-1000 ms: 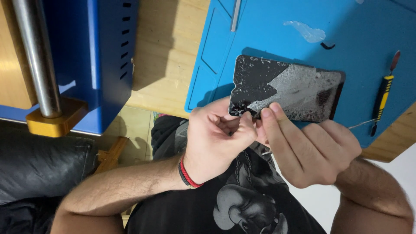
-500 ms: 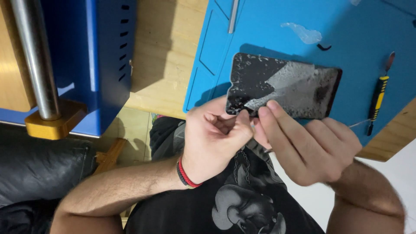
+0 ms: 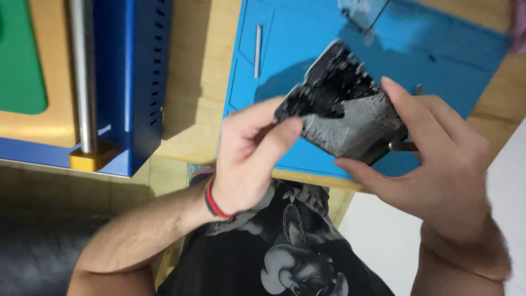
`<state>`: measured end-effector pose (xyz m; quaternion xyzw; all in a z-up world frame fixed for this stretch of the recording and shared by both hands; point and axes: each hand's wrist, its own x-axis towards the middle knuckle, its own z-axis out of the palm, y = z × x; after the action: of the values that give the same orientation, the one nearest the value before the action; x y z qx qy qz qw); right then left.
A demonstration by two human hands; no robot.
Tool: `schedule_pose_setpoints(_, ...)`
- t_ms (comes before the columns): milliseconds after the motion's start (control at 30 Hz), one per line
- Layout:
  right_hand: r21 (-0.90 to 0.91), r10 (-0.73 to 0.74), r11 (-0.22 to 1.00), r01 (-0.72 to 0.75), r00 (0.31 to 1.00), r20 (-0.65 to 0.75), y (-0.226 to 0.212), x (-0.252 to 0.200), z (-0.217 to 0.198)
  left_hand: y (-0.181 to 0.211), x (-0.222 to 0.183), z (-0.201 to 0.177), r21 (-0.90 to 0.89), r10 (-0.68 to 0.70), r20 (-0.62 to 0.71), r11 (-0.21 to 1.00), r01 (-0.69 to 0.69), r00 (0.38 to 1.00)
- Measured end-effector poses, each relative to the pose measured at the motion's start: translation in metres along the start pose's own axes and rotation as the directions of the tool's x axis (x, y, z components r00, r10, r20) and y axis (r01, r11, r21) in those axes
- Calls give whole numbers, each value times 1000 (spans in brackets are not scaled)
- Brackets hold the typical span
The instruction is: Removing broken glass fragments and adhesive from a smartphone screen using a metal pick and tweezers.
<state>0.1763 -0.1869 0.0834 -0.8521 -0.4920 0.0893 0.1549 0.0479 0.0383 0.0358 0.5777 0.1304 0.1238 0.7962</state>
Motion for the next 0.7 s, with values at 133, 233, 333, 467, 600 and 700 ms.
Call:
schedule_pose_setpoints(133,-53,56,997,-59,997,-52,-3,13,-5,-8,38,13,-44,71,-10,997,-71,997)
schedule_pose_setpoints(233,218,258,939,-265,964,62,15,14,-14,-21,61,19,-394,-91,-21,916,75,996)
schedule_pose_setpoints(333,424,396,812,-400,913,103,55,12,-15,-31,64,19,-482,-107,-18,872,86,994)
schedule_pose_setpoints(467,437,250,841,-318,946,208,82,31,-32,-31,37,12,-573,-136,164,793,206,977)
schedule_pose_setpoints(600,373,-254,922,104,890,380,90,65,-49,-21,24,11,-574,-293,517,578,580,804)
schedule_pose_setpoints(700,448,-496,847,287,730,470,93,82,-43,-43,21,10,-522,-271,748,324,789,606)
